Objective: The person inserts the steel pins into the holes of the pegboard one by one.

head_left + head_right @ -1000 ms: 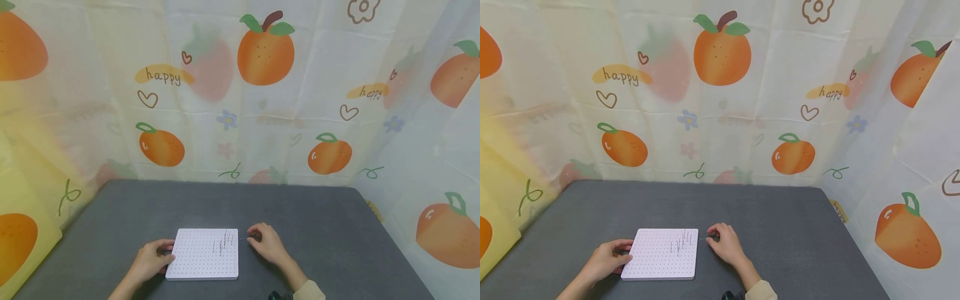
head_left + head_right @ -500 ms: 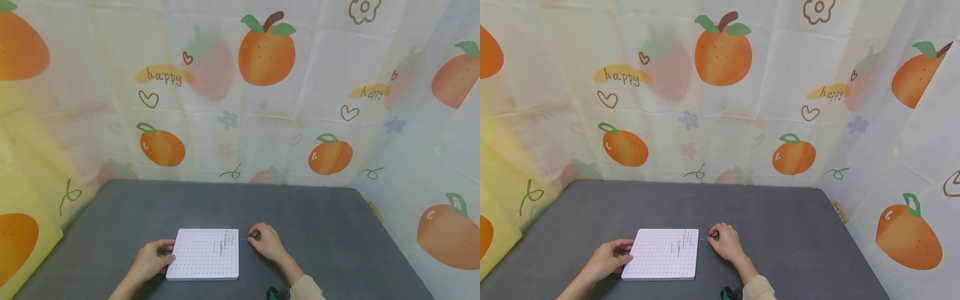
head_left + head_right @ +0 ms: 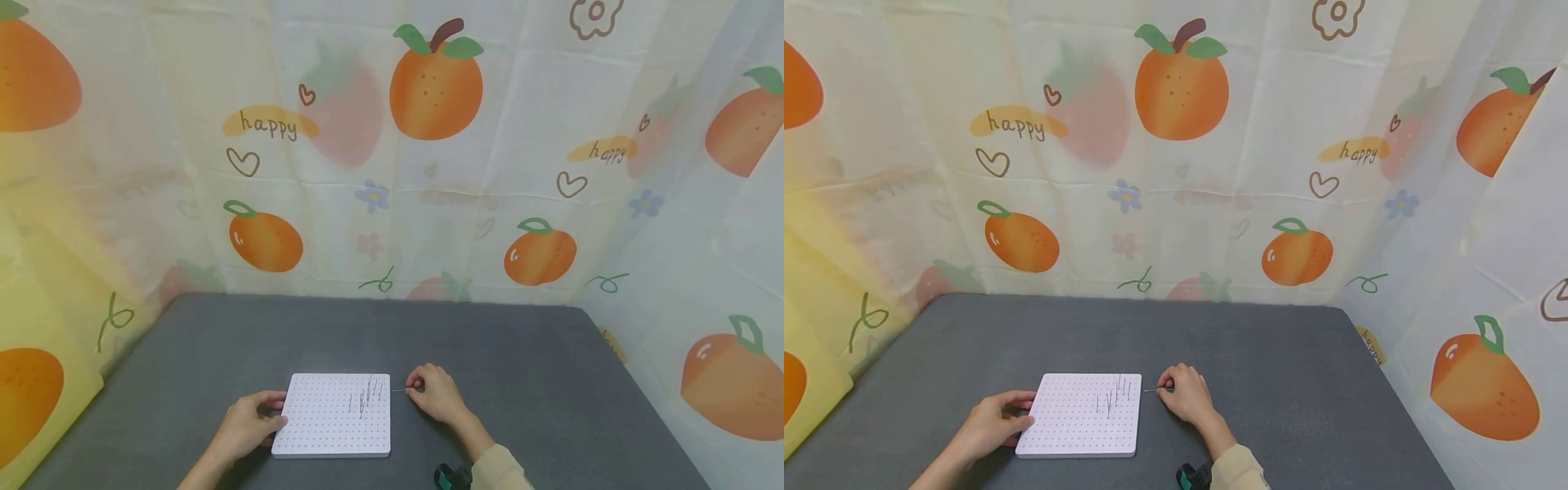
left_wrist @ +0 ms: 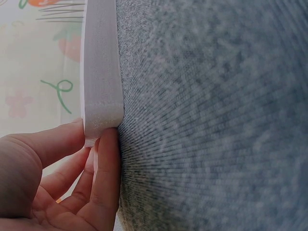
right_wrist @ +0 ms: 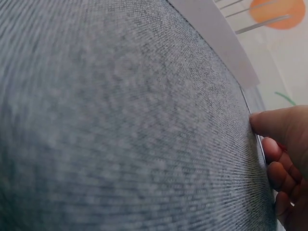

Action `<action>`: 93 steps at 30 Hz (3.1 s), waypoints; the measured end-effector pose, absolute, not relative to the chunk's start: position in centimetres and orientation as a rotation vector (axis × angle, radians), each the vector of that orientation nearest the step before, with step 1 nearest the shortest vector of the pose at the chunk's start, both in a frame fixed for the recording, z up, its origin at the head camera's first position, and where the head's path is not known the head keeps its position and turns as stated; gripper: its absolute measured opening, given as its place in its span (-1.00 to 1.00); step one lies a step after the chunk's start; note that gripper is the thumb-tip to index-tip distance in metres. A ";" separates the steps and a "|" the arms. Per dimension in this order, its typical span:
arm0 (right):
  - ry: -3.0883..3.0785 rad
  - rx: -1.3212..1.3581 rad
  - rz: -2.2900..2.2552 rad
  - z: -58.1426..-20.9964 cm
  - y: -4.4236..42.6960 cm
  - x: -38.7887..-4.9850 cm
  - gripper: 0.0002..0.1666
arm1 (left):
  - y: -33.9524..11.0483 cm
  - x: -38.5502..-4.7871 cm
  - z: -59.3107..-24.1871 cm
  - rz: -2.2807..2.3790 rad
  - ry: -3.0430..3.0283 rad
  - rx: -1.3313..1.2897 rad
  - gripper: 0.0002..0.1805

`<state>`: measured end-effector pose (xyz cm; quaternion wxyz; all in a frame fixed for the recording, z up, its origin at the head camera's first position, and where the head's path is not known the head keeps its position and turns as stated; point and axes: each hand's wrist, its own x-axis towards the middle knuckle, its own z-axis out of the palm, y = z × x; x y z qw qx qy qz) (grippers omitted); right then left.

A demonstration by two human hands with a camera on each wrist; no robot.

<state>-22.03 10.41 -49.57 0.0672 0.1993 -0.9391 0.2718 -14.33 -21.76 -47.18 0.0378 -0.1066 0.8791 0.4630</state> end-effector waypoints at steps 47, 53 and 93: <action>-2.844 0.542 0.903 -49.2 10.6 -22.2 -0.94 | -21.9 -14.4 -47.3 1.438 2.690 -0.324 -0.52; -2.874 0.540 1.026 -48.7 10.9 -21.7 -0.95 | -21.9 -14.3 -47.1 1.438 2.687 -0.322 -0.52; -2.561 0.699 1.247 -47.6 7.9 -18.9 -0.88 | -21.8 -14.4 -47.1 1.415 2.681 -0.328 -0.52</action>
